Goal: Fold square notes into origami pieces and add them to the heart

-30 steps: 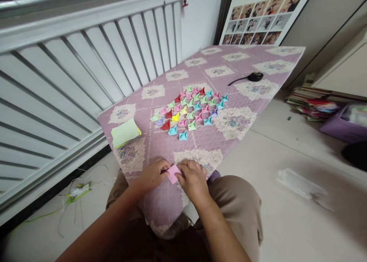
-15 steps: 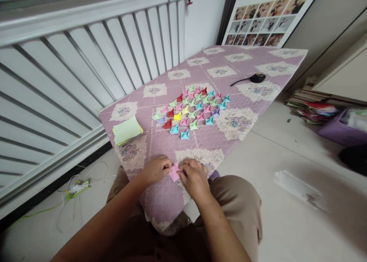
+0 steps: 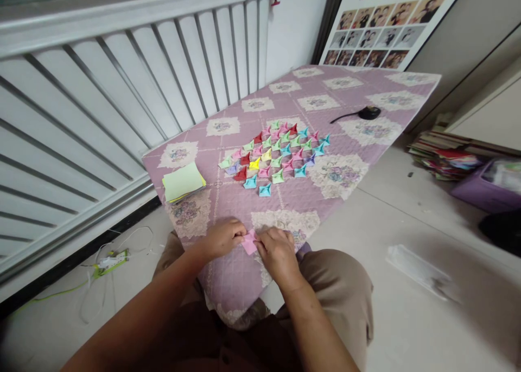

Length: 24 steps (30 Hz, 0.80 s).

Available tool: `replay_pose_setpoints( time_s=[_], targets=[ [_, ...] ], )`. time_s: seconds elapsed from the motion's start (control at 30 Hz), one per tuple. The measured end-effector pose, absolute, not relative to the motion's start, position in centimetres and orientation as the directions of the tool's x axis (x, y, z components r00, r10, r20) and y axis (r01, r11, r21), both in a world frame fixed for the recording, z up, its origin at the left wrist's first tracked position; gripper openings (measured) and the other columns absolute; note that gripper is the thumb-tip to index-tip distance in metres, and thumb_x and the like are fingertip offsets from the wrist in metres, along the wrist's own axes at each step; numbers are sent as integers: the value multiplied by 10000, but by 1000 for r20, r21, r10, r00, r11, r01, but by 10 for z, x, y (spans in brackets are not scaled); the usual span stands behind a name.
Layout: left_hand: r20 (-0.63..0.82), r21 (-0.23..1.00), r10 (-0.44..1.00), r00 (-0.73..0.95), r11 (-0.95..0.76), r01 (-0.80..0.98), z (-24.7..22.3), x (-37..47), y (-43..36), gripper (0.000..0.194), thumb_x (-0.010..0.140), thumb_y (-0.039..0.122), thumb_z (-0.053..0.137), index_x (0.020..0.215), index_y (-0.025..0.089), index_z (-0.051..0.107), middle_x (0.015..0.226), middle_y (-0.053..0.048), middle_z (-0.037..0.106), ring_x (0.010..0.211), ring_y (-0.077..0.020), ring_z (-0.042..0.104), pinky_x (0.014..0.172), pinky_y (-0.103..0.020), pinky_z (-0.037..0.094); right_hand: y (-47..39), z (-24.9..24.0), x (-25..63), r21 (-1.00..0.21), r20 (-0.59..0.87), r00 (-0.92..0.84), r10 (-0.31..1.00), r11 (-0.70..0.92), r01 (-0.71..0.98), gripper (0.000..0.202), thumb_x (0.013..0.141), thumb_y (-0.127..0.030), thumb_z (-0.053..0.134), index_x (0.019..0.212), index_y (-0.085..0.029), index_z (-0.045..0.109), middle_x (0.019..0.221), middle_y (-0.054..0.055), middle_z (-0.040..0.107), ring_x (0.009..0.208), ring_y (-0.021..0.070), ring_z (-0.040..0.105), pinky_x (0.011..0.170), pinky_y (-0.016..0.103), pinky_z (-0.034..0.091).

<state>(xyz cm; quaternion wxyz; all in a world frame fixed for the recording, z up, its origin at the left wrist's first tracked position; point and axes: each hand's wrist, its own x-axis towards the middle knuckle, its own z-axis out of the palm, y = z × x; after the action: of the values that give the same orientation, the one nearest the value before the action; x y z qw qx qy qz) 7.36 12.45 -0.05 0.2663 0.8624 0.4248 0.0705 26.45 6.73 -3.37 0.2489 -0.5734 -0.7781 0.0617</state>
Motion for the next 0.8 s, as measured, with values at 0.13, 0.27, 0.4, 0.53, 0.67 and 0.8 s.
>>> replay_pose_setpoints(
  time_s=[0.13, 0.27, 0.4, 0.53, 0.67, 0.8],
  targets=[
    [-71, 506, 776, 627, -513, 693, -4, 71, 118, 127, 876, 210, 497, 869, 200, 623, 911, -29, 598, 872, -174, 528, 765, -277, 382, 68, -34, 265, -369, 311, -252, 917, 360, 857, 185, 900, -304, 514, 820, -208, 650, 798, 55, 595, 798, 206, 496, 742, 334, 307],
    [-78, 459, 795, 601, -507, 730, -8, 71, 108, 223, 931, 251, 424, 897, 191, 636, 945, -56, 581, 872, -184, 522, 786, -301, 393, 67, -34, 266, -349, 317, -288, 903, 394, 850, 201, 910, -261, 486, 787, -203, 635, 785, 50, 590, 784, 196, 485, 734, 326, 308],
    [-90, 403, 803, 590, -512, 758, -12, 71, 101, 271, 952, 253, 373, 949, 195, 638, 994, -74, 572, 863, -190, 519, 790, -315, 401, 66, -33, 267, -307, 331, -342, 879, 444, 842, 246, 923, -240, 460, 749, -196, 627, 770, 52, 585, 781, 192, 477, 747, 328, 317],
    [-101, 315, 784, 613, -559, 767, -15, 69, 97, 278, 955, 249, 362, 983, 197, 634, 1019, -68, 573, 847, -186, 520, 747, -305, 404, 62, -32, 270, -283, 310, -396, 864, 482, 830, 214, 924, -222, 474, 812, -207, 656, 807, 51, 604, 808, 188, 481, 752, 330, 319],
    [-101, 177, 765, 636, -615, 768, -15, 67, 94, 286, 968, 254, 347, 992, 198, 626, 1027, -46, 584, 852, -176, 523, 736, -292, 410, 60, -35, 273, -278, 343, -418, 841, 516, 810, 185, 923, -199, 486, 935, -218, 670, 852, 46, 623, 821, 185, 479, 749, 327, 325],
    [-95, 93, 715, 693, -687, 721, -7, 66, 88, 261, 969, 226, 357, 1055, 196, 601, 1040, -48, 595, 907, -185, 522, 772, -306, 422, 58, -37, 275, -284, 390, -427, 816, 547, 787, 183, 912, -185, 509, 990, -221, 671, 877, 44, 631, 826, 183, 482, 749, 326, 338]
  ],
)
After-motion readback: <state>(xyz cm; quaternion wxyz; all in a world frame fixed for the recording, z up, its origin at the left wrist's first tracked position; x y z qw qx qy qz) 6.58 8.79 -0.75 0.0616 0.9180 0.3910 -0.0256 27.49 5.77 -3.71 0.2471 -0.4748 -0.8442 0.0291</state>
